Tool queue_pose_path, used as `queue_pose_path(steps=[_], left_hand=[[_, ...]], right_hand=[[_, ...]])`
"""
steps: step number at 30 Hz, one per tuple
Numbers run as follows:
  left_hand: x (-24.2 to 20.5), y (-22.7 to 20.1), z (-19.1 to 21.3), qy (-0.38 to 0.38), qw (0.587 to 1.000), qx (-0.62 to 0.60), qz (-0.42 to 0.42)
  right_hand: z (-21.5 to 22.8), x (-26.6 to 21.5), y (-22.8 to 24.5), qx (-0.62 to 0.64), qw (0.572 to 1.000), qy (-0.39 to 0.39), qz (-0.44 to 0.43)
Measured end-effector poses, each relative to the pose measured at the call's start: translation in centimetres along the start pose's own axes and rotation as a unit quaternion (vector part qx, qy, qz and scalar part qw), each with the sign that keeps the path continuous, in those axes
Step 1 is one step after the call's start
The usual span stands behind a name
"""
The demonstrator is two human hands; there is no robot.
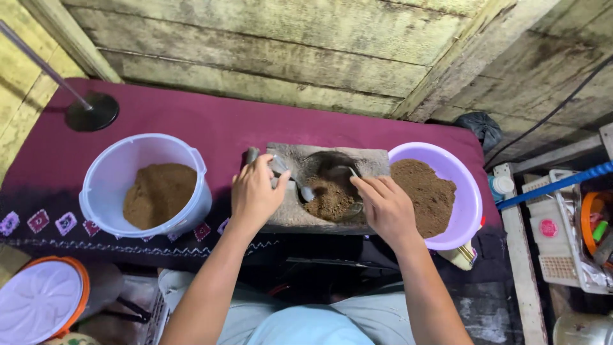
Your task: Scooping brown powder from a bowl into a stone mortar and pressing it down using a spoon and fingers.
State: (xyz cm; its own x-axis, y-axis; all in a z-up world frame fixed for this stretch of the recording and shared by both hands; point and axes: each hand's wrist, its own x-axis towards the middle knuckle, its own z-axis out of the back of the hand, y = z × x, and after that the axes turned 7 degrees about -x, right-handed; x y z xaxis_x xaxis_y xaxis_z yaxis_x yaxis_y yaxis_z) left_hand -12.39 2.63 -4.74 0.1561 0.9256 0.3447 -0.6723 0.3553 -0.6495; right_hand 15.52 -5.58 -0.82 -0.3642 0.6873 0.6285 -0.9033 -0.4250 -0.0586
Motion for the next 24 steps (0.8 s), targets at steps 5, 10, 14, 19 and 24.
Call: queue_pose_path(steps=[5,10,14,19,24], left_hand=[[1.4,0.7,-2.5,0.07,0.998,0.001,-0.007],[2.1,0.8,-1.9,0.092,0.994,-0.052,0.018],[3.1,-0.6,-0.9,0.091,0.994,-0.062,0.023],[4.3,1.0,-3.1,0.065,0.996,-0.037,0.044],[5.4,-0.1,-2.2,0.061,0.996,-0.058,0.029]], right_hand=[[-2.5,1.3,-1.6,-0.03,0.994,0.09,0.057],[-1.5,-0.7,-2.1,-0.053,0.985,0.148,0.069],[0.4,-0.3,-1.4,-0.057,0.979,0.18,0.078],[-1.9,1.3,-1.7,-0.065,0.982,0.096,0.148],[-2.2,0.9,-2.9,-0.082,0.954,0.153,0.243]])
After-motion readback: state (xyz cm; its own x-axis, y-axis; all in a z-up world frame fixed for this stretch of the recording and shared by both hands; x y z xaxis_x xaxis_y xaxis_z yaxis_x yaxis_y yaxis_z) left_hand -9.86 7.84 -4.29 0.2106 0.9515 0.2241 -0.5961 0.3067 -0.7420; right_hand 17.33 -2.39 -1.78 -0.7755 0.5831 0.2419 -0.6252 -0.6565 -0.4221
